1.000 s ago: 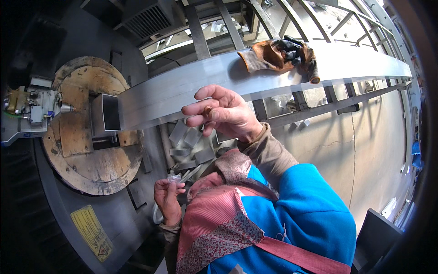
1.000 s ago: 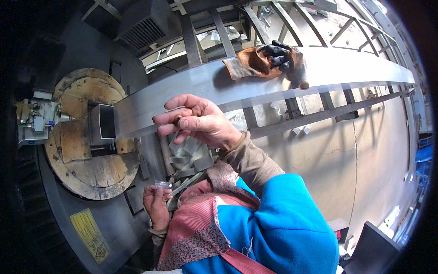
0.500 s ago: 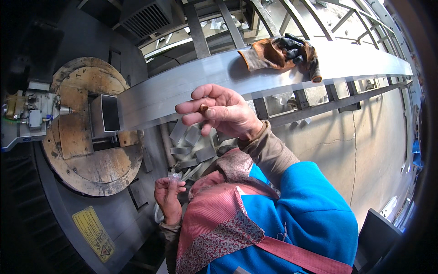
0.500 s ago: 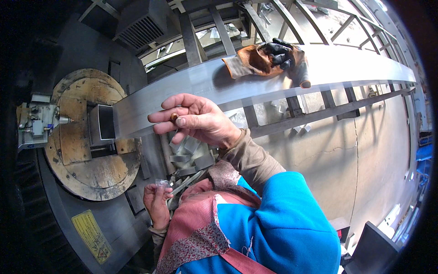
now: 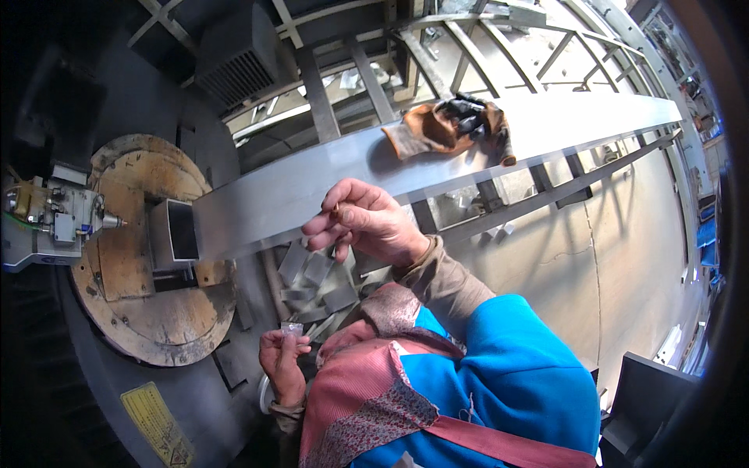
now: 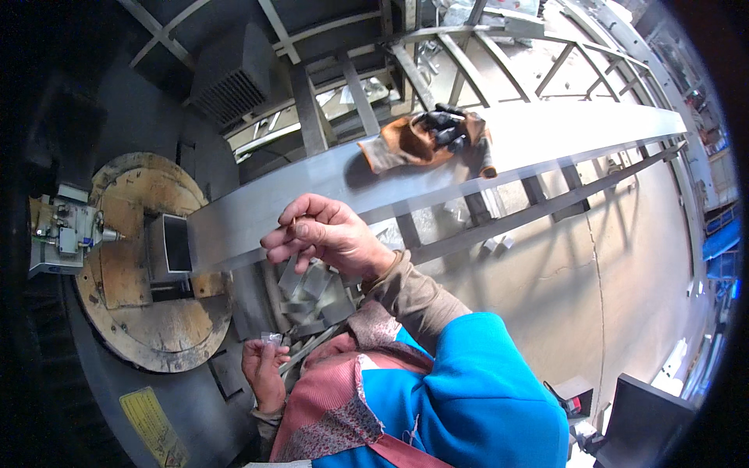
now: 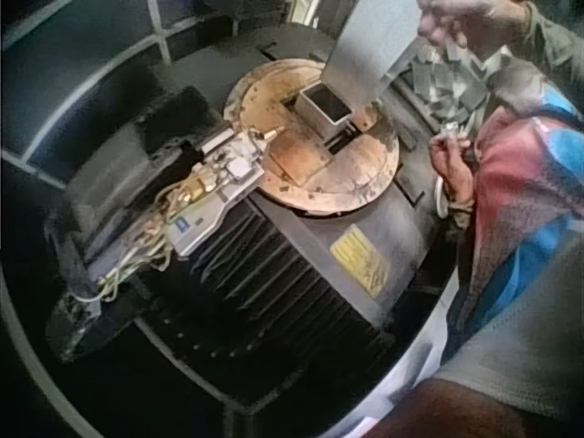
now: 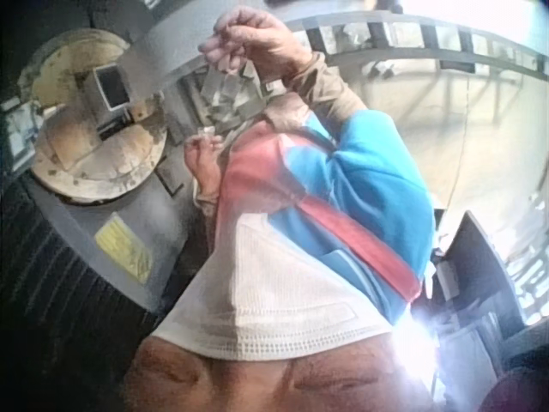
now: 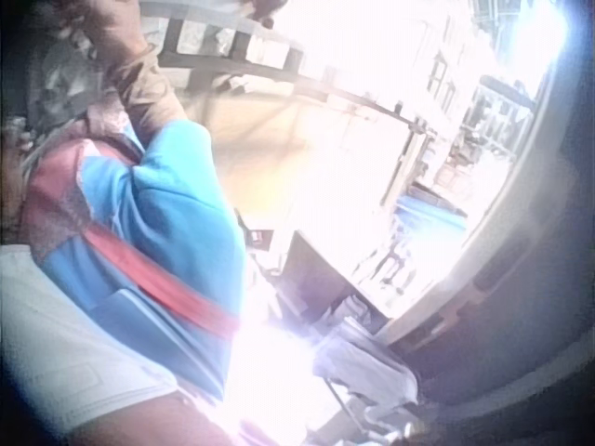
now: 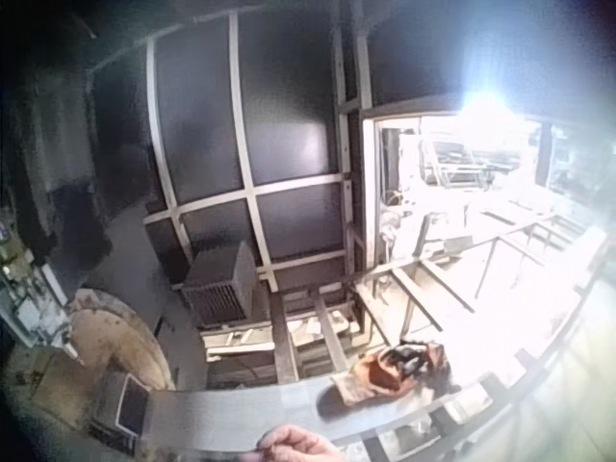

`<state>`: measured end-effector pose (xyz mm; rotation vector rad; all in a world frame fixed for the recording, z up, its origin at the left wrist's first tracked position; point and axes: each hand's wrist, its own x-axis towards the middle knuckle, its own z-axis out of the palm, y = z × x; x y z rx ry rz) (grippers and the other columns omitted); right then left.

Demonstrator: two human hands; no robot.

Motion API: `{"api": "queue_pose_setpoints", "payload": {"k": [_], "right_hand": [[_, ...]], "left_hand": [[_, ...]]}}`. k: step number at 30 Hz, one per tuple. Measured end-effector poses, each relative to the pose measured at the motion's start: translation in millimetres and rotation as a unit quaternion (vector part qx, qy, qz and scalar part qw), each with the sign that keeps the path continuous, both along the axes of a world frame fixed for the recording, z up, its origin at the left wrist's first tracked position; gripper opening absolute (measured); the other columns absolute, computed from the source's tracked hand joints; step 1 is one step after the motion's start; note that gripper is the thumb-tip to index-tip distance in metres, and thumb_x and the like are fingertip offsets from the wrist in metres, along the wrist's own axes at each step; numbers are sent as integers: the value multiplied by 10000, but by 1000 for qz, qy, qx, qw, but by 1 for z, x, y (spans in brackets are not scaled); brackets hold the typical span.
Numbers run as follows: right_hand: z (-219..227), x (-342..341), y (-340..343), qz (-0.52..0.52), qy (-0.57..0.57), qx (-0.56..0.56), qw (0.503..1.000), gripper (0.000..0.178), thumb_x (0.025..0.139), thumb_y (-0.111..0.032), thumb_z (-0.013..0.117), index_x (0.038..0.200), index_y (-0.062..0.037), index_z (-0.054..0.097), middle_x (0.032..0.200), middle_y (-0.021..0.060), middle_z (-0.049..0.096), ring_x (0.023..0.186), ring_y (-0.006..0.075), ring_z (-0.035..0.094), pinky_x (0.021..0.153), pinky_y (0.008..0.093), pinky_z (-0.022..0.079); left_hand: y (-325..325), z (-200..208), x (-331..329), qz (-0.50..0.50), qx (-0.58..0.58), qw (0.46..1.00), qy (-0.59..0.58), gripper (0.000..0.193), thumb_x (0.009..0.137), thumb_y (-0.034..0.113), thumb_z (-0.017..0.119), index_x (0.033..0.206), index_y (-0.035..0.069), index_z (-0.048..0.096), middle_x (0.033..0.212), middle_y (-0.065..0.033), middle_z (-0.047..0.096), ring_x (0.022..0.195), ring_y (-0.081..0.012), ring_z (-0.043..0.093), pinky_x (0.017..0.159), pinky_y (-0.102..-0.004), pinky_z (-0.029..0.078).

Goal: The person removes a metal bar from a cutting machine, places it on a metal frame, and uses a hammer to secure it. They then lift the assembled frame and carry it to a stack of similar frames.

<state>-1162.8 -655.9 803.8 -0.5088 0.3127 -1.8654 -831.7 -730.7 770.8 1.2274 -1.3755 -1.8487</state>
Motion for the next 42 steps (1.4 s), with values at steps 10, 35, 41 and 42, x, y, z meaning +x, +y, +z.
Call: {"api": "queue_pose_setpoints", "payload": {"k": [10,35,41,42], "right_hand": [[6,20,26,-117,28,62,991,156,969,-55,706,1112,-2,671,990,135,741,784,163,729,616,232,597],[28,271,195,-21,143,117,983,318,1077,-173,564,1269,75,620,843,-5,510,705,73,416,612,221,350],[7,352,182,171,289,189,923,339,1055,-149,580,1306,77,611,790,-28,505,668,59,407,599,216,313],[7,361,182,216,290,168,917,344,1050,-147,589,1318,67,616,811,-24,523,694,59,435,623,209,332]], "left_hand": [[38,-4,28,-6,-16,999,38,129,1012,105,643,1071,47,545,943,-91,671,807,-167,714,641,-270,589],[329,-42,308,182,56,973,129,67,1027,81,621,1055,80,559,899,-80,730,785,-132,710,686,-257,576],[393,-60,367,323,48,941,83,54,1023,93,616,1030,55,577,901,-86,711,817,-162,718,717,-294,581],[401,-64,373,335,60,937,75,73,1022,110,621,1033,52,579,908,-86,710,821,-168,721,720,-300,583]]}}
